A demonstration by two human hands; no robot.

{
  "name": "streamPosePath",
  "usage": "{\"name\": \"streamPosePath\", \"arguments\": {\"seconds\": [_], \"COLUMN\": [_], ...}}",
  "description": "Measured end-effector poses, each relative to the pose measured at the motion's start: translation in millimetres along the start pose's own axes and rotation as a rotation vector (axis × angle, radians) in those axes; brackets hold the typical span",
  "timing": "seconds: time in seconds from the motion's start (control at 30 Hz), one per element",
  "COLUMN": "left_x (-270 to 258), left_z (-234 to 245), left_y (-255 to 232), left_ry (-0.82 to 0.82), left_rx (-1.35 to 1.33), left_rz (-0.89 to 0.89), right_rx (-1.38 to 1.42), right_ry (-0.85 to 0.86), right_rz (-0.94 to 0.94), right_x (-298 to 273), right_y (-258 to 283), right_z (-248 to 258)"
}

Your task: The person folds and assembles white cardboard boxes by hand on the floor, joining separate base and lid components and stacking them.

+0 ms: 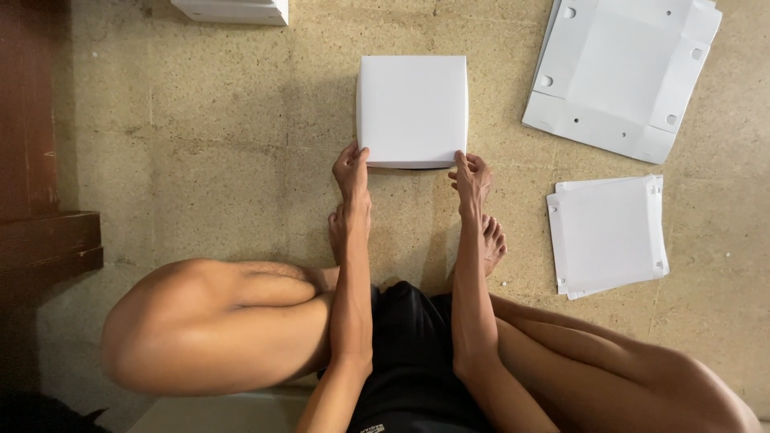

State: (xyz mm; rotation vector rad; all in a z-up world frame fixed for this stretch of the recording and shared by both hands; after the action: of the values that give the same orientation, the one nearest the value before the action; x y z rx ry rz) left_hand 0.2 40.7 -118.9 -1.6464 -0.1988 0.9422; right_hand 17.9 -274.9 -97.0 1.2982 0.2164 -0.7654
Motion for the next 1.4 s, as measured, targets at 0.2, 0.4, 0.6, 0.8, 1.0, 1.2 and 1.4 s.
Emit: {"name": "streamPosePath", "arguments": {"seconds": [0.2,0.4,0.6,0.8,1.0,1.2,1.4], "left_x": [-8.8,-9.3,-13.3,-6.8,-15.0,-17.6,1.0], "left_z": [0.0,0.6,-3.0,-0.2,-1.8,-3.3,2.6], "left_y": [-8.9,-6.8,-16.0,-10.5,-22.0,-33.6,-9.9], "left_ry": [0.012,0.022,0.085,0.139,0.163,0.189,0.145], "left_rx": [-0.047,-0.049,-0.025,0.002,0.003,0.018,0.121], "left_rz": [0.056,0.07,0.006,-0.034,-0.05,-0.094,-0.155], "right_rx": [0.163,0.228,0.346,0.226,0.151,0.057,-0.06], "right_ry": [-0.051,-0.009,0.112,0.064,0.033,-0.006,-0.057], "right_rz": [0.013,-0.005,-0.042,0.009,0.065,0.13,0.191], "right_x": [-12.4,-7.8,-11.4,1.7,7.9,4.7,5.8], "right_y": [10.4,9.4,8.2,3.6,0.3,13.3,16.8], "right_z": [-2.4,-2.8,-8.4,-8.4,-9.1,-4.9,-4.0]}}
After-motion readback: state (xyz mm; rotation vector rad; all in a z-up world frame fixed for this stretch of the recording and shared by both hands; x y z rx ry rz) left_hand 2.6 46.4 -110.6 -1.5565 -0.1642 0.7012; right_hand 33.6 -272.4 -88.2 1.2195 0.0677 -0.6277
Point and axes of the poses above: each hand's wrist, its own x-axis towards the middle knuckle, its own z-axis out of the back of the hand, y = z × x, the point moved 10 cm from there along x, towards the middle knuckle, and after that the axes turned 4 degrees about y, right-handed, at the moved point
